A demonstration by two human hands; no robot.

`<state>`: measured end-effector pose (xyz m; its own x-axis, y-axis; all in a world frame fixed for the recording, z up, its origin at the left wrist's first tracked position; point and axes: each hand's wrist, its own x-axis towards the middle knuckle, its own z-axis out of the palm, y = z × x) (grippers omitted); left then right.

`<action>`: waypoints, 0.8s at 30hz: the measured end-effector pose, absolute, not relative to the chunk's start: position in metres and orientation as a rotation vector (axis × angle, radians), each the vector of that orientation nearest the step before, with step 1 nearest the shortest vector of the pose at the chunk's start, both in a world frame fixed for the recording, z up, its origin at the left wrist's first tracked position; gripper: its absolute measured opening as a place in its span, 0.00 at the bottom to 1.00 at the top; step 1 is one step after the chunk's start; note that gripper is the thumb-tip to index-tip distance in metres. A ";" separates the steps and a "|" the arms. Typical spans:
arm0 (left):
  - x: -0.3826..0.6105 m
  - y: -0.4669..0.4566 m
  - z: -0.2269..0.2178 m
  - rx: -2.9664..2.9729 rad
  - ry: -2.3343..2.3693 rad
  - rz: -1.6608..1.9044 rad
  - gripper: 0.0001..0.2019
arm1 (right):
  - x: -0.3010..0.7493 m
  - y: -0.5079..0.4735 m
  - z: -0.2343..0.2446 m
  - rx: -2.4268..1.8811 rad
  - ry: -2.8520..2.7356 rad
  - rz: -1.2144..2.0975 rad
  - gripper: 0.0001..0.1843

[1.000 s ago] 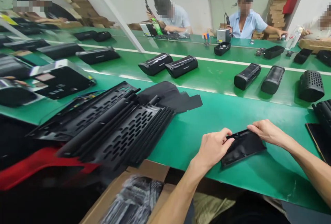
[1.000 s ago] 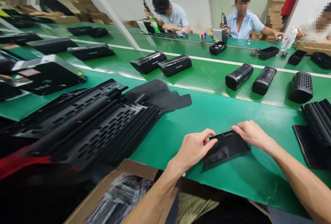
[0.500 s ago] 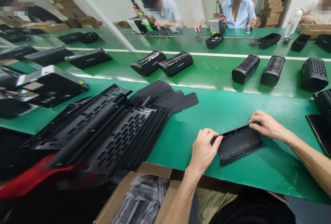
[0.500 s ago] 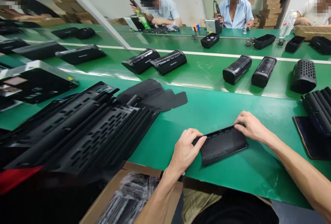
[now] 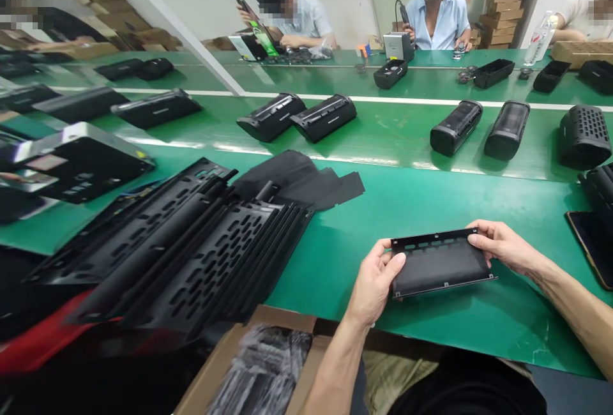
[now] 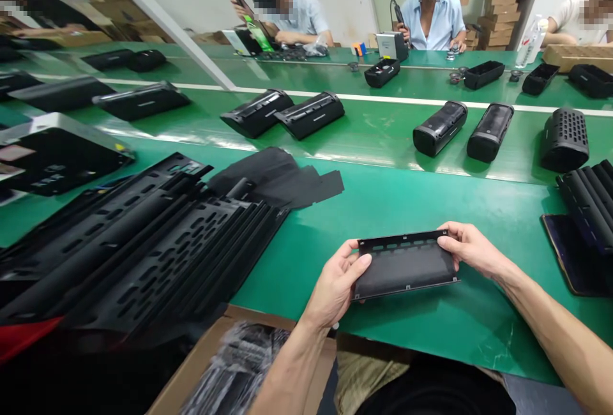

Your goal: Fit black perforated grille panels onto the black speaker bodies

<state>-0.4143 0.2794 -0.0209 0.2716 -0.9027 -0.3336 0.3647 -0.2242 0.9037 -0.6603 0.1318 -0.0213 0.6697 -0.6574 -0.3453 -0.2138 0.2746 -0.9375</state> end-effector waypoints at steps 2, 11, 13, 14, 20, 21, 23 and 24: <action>-0.414 0.281 -0.024 1.316 -0.584 -1.291 0.31 | -0.661 0.133 -0.023 -1.266 0.827 -0.362 0.32; -0.419 0.286 -0.028 1.257 -0.591 -1.323 0.33 | -0.662 0.131 -0.028 -1.228 0.866 -0.401 0.35; -0.421 0.286 -0.030 1.242 -0.593 -1.322 0.32 | -0.662 0.131 -0.029 -1.237 0.877 -0.396 0.35; -0.421 0.287 -0.031 1.235 -0.593 -1.320 0.32 | -0.662 0.131 -0.029 -1.242 0.880 -0.395 0.35; -0.420 0.289 -0.039 1.167 -0.587 -1.330 0.30 | -0.666 0.131 -0.026 -1.255 0.868 -0.435 0.34; -0.420 0.289 -0.040 1.147 -0.585 -1.335 0.30 | -0.666 0.131 -0.026 -1.255 0.867 -0.436 0.34; -0.419 0.290 -0.043 1.106 -0.591 -1.343 0.29 | -0.668 0.130 -0.028 -1.254 0.869 -0.433 0.33; -0.418 0.290 -0.044 1.090 -0.598 -1.346 0.29 | -0.668 0.130 -0.029 -1.255 0.870 -0.432 0.33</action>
